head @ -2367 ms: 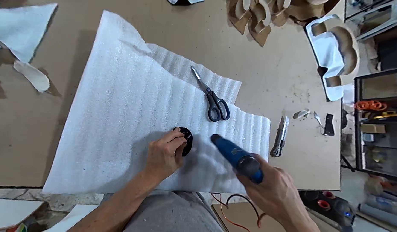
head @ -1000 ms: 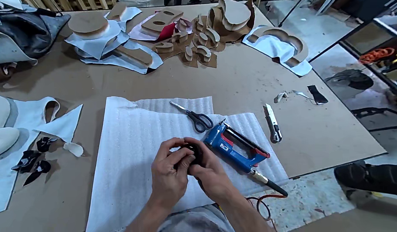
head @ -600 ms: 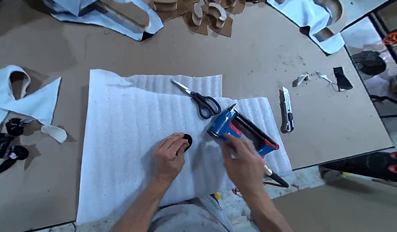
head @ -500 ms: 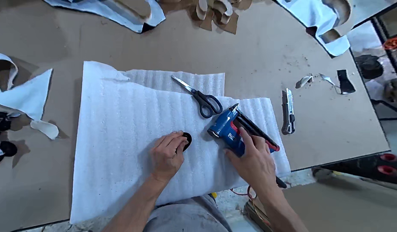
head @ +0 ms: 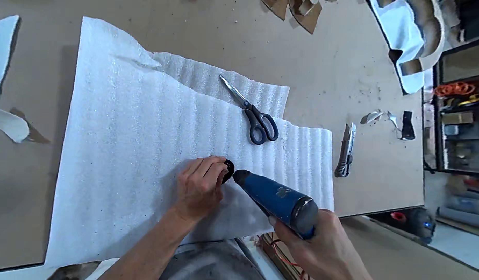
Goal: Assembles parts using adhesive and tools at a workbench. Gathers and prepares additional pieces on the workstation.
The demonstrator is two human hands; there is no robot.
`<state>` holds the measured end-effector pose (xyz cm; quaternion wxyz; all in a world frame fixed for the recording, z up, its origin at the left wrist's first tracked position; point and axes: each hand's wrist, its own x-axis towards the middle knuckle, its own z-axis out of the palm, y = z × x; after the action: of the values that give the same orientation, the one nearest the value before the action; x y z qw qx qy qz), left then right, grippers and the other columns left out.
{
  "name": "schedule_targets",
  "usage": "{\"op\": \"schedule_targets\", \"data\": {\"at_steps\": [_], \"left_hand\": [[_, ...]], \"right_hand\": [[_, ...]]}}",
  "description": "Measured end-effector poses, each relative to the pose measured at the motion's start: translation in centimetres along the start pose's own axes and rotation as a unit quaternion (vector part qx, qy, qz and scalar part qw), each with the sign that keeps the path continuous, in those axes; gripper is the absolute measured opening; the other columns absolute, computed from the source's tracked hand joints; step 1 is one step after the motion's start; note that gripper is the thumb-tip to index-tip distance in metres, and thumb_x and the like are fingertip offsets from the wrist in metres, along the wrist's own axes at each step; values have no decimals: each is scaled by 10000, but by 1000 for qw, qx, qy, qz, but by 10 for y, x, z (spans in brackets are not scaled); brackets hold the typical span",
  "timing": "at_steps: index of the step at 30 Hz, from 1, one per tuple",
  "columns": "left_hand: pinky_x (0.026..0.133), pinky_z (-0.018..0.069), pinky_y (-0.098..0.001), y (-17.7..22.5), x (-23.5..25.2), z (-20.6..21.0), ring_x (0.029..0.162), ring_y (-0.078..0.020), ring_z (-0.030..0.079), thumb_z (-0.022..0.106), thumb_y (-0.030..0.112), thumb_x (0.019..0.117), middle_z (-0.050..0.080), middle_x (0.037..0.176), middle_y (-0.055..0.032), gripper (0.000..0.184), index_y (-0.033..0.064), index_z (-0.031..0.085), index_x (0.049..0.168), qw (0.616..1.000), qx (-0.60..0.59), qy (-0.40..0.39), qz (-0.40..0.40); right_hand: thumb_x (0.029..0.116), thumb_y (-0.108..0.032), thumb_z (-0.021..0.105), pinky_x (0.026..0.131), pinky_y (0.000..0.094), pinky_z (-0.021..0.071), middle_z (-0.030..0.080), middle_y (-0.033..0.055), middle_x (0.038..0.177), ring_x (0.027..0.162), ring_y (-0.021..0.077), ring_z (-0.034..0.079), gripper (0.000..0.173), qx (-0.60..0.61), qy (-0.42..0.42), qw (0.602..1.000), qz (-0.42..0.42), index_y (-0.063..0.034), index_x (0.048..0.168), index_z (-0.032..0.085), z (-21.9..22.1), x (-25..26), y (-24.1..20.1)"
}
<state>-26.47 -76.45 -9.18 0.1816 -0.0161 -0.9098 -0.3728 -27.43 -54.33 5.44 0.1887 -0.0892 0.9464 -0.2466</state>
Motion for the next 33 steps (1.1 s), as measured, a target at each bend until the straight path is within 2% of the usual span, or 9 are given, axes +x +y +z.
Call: {"op": "schedule_targets", "data": {"at_steps": [8,14,18,21,23,25,28,30,33], "left_hand": [[765,585,-316,-1,1,0,935,-155,718,605,203,977,763,1129,0,199,138,791,949,1000,-5,-2,-4],[757,578,-302,-3,4,-2,919,-144,707,606,200,977,760,1118,6,199,142,796,971,1000,-15,-16,-13],[771,579,-304,-4,4,-1,934,-146,708,602,211,980,760,1121,8,206,150,798,978,1000,-11,-22,-6],[785,582,-329,-5,9,-3,951,-157,710,615,237,980,760,1114,12,200,155,797,980,999,-8,-30,-16],[811,594,-356,-2,16,-11,966,-152,713,647,238,977,756,1094,12,169,149,790,995,996,-35,-66,-56],[764,596,-380,6,30,-30,871,-130,707,684,198,975,744,1004,8,118,131,777,1007,971,-114,-131,-166],[656,583,-343,20,52,-58,701,-157,682,683,175,999,730,866,-59,117,72,737,996,853,-302,-208,-372],[660,575,-327,34,55,-70,707,-171,673,676,165,1000,715,863,-92,135,39,721,994,791,-374,-219,-431],[687,588,-313,62,52,-78,729,-164,683,663,134,1004,713,858,-96,128,18,711,983,761,-415,-231,-442]], "right_hand": [[799,-402,658,465,251,478,632,-113,624,543,-23,594,209,-40,12,999,7,-210,841,728,21,5,4],[824,-406,664,480,231,500,663,-104,663,571,-35,611,238,-17,13,1000,-9,-203,922,739,24,-3,4],[800,-410,654,461,286,479,621,-104,617,536,5,591,214,-48,14,998,44,-208,831,719,19,-5,3],[860,-439,630,481,439,488,635,6,634,552,174,628,348,-124,68,986,84,-114,943,724,4,-9,15],[877,-429,603,529,545,501,677,97,726,625,303,665,476,-167,92,977,95,-61,1166,691,1,-2,30],[858,-351,629,654,644,523,722,196,947,801,410,702,614,-171,83,976,108,-27,1380,596,5,9,48],[857,-243,720,791,697,519,670,275,1198,1023,489,673,686,-169,75,981,65,-16,1474,524,13,21,48],[808,-247,771,826,653,552,603,245,1358,1156,455,639,725,-133,108,984,-54,-57,1468,538,15,15,19],[808,-354,817,864,513,607,499,121,1529,1256,309,617,772,-11,87,974,-208,-218,1504,512,25,5,-23]]}}
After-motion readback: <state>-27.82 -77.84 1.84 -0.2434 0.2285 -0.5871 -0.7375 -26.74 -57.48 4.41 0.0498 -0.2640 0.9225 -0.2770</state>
